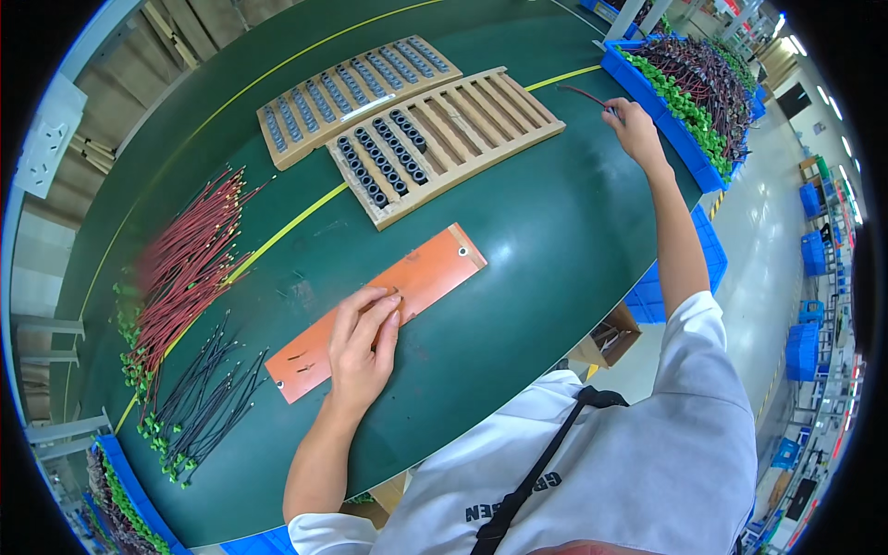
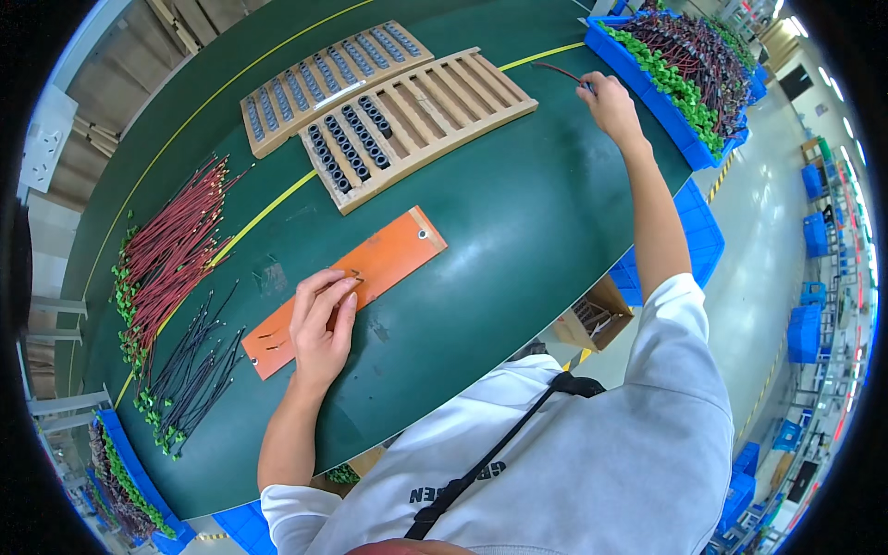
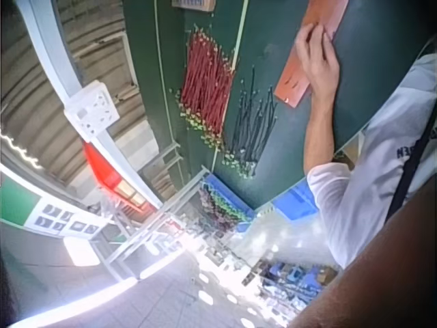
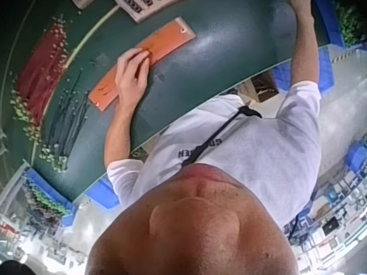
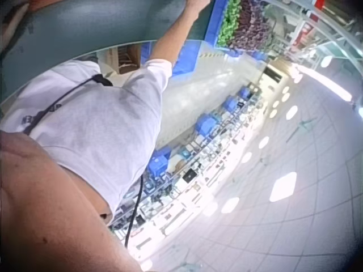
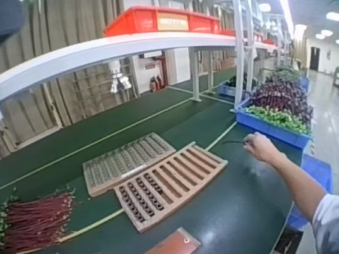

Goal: The person assembles wire harnesses by inserting red and black wires into green plastic connectors and securing them with a black heat shrink tube. They use a small metal tool to manipulate the wires and connectors on a green workbench, placing the finished units into a wooden rack.

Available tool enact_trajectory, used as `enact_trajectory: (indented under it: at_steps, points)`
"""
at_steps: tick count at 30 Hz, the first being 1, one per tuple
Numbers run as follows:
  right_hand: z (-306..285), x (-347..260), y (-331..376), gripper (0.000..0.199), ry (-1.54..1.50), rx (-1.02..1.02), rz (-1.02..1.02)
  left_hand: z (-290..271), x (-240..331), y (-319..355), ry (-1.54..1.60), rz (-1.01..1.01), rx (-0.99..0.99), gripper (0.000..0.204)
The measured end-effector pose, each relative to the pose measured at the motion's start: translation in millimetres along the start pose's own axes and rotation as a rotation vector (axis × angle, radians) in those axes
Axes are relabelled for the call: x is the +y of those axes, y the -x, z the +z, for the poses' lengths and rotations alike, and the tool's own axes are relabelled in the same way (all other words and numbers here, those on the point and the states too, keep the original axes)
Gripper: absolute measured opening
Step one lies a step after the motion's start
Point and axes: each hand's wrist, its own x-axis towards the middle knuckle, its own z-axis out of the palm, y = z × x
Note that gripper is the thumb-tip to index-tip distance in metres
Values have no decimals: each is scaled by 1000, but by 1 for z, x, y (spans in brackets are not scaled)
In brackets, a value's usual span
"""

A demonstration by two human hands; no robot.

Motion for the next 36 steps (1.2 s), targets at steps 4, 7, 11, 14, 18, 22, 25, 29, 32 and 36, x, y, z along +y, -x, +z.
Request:
enact_trajectory:
  at_steps: [4, 7, 11, 14, 18, 22, 25, 29, 32, 36]
  points:
    - [24, 21, 6, 42, 0, -34, 30, 0, -3, 2, -16, 2, 7, 19]
    - [41, 21, 18, 45, 33, 66, 16, -1, -4, 2, -41, 4, -1, 18]
    - [66, 16, 32, 42, 148, 265, 25, 1, -1, 3, -23, -20, -11, 17]
    - [68, 11, 36, 36, 197, 301, 30, 0, 0, 2, -41, -1, -15, 19]
    - [67, 22, 32, 29, 99, 284, -30, 1, 0, 1, -40, 6, -21, 19]
    - [62, 17, 32, 27, 90, 282, -24, 0, 1, 0, -56, 9, -24, 19]
    - [56, -7, 37, 24, 91, 443, -178, 3, -2, -1, -34, -1, -38, 19]
    - [58, -123, 44, 19, -315, 252, -474, 0, -5, 2, -24, -7, -42, 16]
    - [62, -222, 49, 20, -636, -76, -521, -6, -9, 8, -39, 13, -30, 17]
    - [96, -259, 28, 31, -516, -10, -482, -6, -7, 7, 2, 44, -40, 23]
